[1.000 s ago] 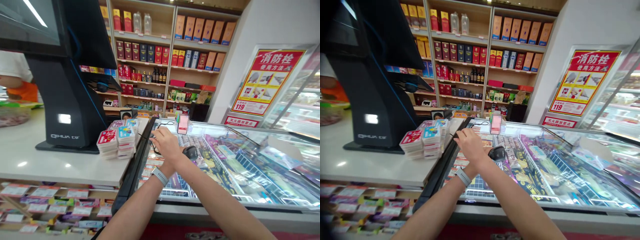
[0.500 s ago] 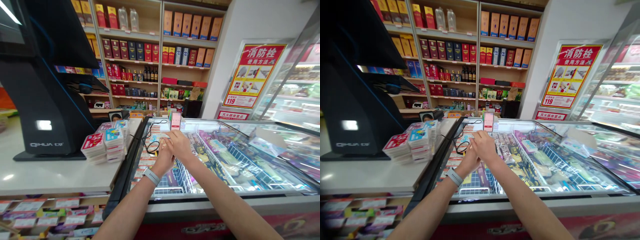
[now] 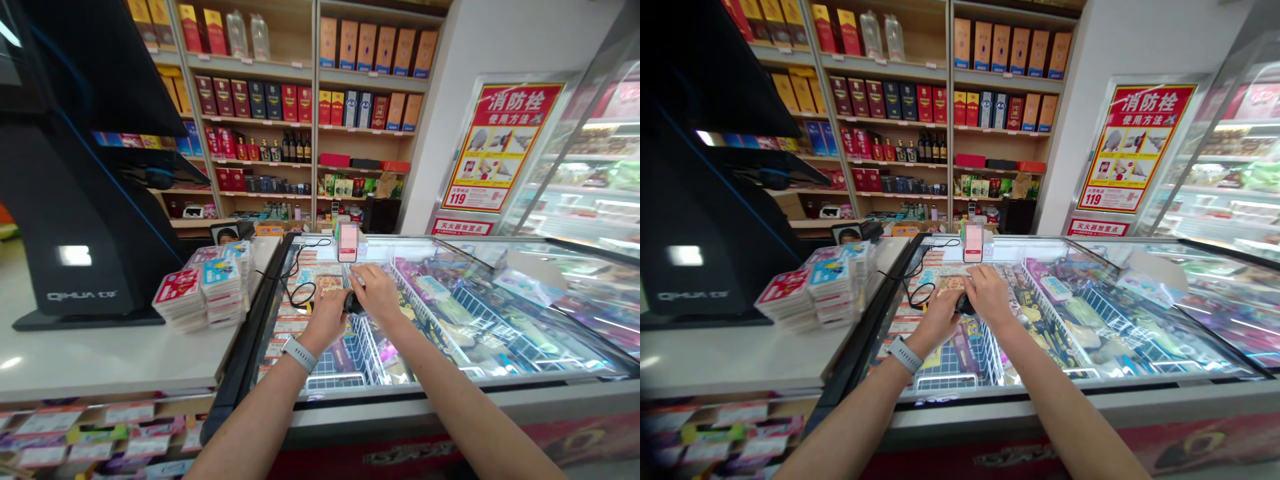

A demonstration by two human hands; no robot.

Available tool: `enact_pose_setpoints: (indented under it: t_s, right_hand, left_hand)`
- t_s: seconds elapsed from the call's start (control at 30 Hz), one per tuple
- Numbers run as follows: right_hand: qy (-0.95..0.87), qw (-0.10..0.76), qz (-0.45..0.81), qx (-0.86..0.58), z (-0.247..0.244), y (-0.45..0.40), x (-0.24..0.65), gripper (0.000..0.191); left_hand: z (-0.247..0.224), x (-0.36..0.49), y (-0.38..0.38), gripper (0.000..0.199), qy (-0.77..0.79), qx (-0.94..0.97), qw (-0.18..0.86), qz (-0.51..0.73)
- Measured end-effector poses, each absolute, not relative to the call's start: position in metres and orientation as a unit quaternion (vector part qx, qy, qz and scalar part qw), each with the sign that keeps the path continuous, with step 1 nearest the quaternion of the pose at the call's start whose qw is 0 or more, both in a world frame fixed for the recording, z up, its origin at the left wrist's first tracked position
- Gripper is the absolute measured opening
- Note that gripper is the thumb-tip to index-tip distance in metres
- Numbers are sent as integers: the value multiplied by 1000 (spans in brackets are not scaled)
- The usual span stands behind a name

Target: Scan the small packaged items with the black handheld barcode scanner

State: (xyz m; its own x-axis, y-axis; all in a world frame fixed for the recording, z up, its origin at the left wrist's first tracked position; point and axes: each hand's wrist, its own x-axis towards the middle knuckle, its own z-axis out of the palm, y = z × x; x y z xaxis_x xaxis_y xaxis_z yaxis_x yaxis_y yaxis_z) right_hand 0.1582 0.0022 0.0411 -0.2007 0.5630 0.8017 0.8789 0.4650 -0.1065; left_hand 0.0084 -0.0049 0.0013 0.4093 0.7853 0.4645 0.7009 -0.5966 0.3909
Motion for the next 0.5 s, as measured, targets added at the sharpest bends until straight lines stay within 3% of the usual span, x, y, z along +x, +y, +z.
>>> enact_pose_setpoints:
  t_s: [0.5]
  right_hand:
    - [-692, 473, -197, -509, 18, 11, 201, 25]
  left_hand:
    - [1, 6, -5, 50, 425, 841, 76, 326]
